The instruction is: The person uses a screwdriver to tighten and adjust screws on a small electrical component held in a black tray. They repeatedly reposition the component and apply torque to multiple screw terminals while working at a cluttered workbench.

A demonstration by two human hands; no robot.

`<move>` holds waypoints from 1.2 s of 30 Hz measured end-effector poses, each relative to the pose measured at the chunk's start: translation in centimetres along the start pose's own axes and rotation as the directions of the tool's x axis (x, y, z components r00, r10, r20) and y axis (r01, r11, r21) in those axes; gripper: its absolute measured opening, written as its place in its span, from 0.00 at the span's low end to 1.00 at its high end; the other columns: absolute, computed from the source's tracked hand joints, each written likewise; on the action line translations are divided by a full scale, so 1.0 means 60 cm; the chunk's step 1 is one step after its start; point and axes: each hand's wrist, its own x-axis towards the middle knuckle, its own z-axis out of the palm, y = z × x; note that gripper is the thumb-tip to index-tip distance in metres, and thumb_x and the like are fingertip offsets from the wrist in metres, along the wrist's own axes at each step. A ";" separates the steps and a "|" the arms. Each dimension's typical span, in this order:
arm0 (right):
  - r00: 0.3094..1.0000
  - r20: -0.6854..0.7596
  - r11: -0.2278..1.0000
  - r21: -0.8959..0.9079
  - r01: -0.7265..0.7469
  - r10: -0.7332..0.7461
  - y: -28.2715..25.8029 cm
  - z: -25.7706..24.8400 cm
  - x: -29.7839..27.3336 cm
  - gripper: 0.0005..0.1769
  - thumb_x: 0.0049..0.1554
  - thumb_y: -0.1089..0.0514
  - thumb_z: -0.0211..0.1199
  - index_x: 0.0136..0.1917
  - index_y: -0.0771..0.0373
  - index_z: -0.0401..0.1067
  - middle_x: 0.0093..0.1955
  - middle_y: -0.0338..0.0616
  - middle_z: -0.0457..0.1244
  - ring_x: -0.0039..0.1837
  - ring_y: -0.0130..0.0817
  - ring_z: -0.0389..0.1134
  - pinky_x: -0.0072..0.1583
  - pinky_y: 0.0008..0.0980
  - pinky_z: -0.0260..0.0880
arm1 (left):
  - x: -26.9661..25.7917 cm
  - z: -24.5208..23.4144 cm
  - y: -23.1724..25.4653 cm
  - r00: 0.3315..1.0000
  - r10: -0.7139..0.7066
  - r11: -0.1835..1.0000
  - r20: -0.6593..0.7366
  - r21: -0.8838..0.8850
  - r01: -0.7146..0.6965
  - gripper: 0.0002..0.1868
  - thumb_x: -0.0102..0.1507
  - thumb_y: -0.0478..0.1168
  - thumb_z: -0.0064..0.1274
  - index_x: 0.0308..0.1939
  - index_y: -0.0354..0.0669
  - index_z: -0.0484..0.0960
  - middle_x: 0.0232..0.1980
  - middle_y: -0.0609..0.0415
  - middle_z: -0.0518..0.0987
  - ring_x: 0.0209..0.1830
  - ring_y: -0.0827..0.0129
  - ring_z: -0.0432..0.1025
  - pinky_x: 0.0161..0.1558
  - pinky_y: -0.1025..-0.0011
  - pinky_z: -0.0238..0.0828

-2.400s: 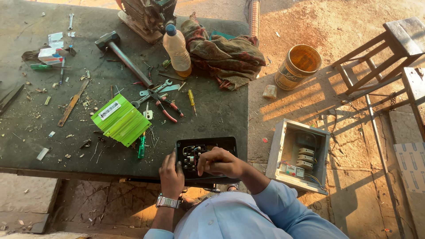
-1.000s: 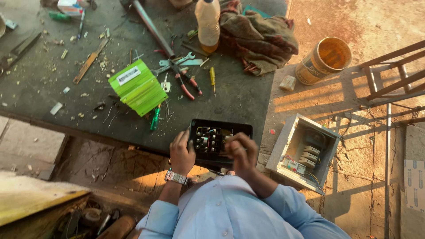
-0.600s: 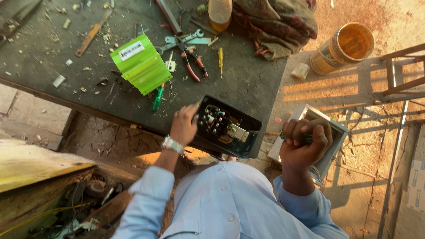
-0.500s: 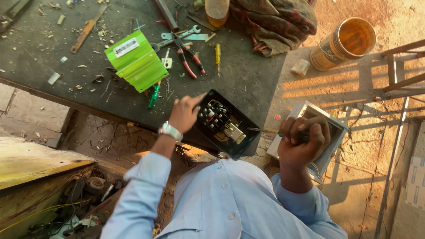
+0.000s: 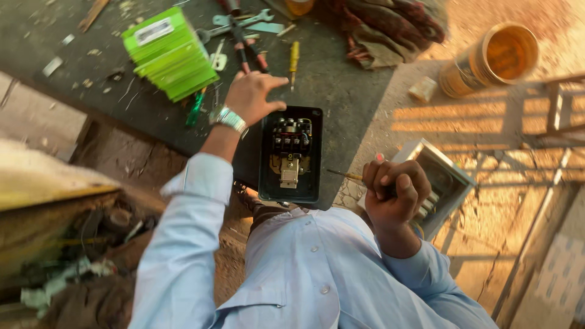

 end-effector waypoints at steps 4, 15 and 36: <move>0.998 0.062 0.998 0.060 -0.024 0.021 0.015 -0.013 0.021 0.18 0.67 0.52 0.53 0.39 0.64 0.59 0.24 0.37 0.47 0.28 0.26 0.44 0.32 0.30 0.44 | -0.135 -0.002 0.044 0.842 -0.423 0.857 -0.333 -0.449 0.253 0.19 0.64 0.37 0.60 0.59 0.43 0.82 0.51 0.53 0.85 0.42 0.65 0.79 0.44 0.68 0.75; 0.961 0.264 0.992 0.067 -0.105 0.084 0.084 0.016 0.060 0.17 0.62 0.58 0.53 0.34 0.65 0.56 0.31 0.43 0.50 0.27 0.24 0.45 0.29 0.25 0.48 | -0.310 0.088 0.221 0.717 -0.635 0.735 -0.288 -0.509 0.448 0.28 0.61 0.25 0.47 0.67 0.37 0.75 0.60 0.42 0.77 0.60 0.50 0.73 0.61 0.61 0.71; 0.928 0.369 0.997 0.028 -0.072 0.056 0.078 0.064 0.023 0.20 0.73 0.49 0.48 0.43 0.62 0.54 0.27 0.41 0.50 0.27 0.23 0.46 0.30 0.26 0.51 | -0.245 0.062 0.119 0.812 -0.496 0.754 -0.308 -0.616 0.227 0.16 0.60 0.22 0.53 0.48 0.39 0.85 0.47 0.48 0.84 0.47 0.57 0.79 0.47 0.65 0.76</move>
